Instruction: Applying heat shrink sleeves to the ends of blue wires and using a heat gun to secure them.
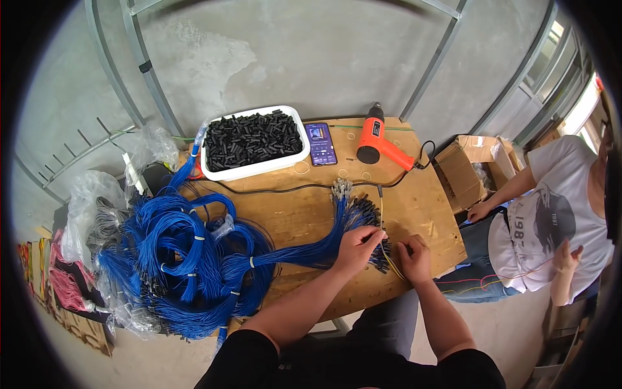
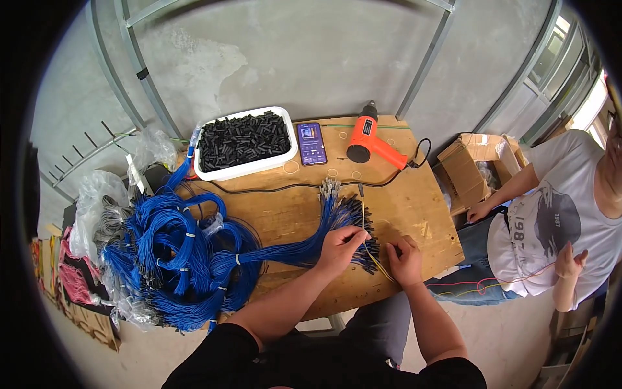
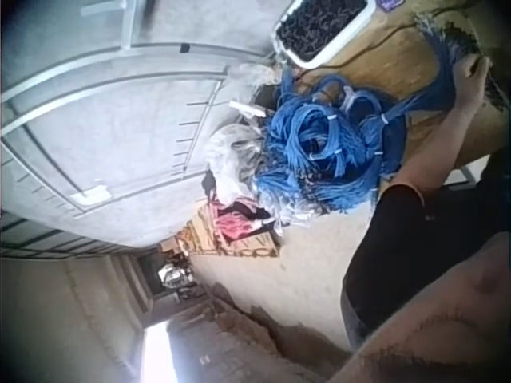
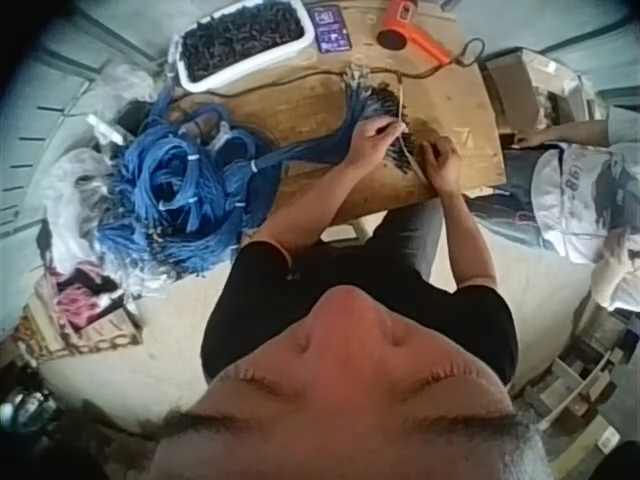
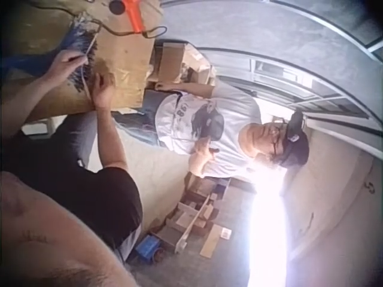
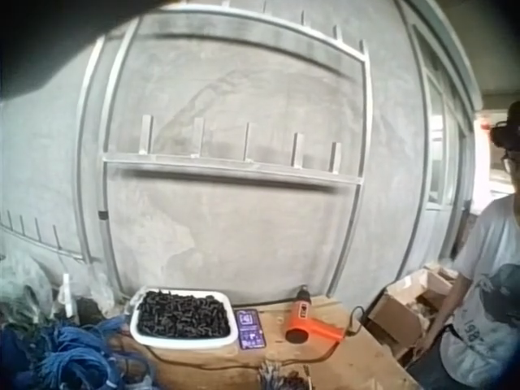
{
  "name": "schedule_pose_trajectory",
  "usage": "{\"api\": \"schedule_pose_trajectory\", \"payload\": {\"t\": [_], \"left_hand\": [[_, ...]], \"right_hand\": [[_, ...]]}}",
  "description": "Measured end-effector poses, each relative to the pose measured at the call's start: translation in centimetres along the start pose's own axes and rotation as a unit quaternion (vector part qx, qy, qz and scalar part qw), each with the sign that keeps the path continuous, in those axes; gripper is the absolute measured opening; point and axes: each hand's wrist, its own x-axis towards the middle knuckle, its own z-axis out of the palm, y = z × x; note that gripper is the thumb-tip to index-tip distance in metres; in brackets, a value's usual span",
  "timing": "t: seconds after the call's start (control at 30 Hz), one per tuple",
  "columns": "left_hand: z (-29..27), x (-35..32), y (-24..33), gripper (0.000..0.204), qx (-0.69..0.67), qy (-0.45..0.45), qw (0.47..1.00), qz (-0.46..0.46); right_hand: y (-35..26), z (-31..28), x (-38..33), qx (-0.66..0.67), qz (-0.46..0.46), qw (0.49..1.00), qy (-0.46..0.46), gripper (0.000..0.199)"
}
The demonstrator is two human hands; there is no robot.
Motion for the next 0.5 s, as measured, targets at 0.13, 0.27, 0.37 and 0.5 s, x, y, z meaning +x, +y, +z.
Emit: {"api": "schedule_pose_trajectory", "payload": {"t": [0.13, 0.27, 0.37, 0.5], "left_hand": [[-0.2, 0.0, 0.2, 0.019, 0.020, 0.015, 0.999, 0.029], [0.0, 0.9, -0.3, 0.018, 0.001, 0.024, 1.000, 0.004], [-0.3, 0.6, -0.2, 0.017, 0.003, 0.034, 0.999, 0.022], [-0.2, 0.4, 0.0, 0.017, 0.020, 0.027, 0.999, 0.042]], "right_hand": [[-0.1, -0.8, 0.0, 0.017, 0.001, 1.000, -0.010, 0.011], [0.0, -1.1, -0.2, 0.125, -0.063, 0.990, 0.006, 0.013], [-4.2, -1.2, -0.7, 0.147, -0.098, 0.984, -0.018, 0.015], [-6.3, 0.1, -1.4, 0.056, -0.078, 0.995, -0.017, 0.017]]}}
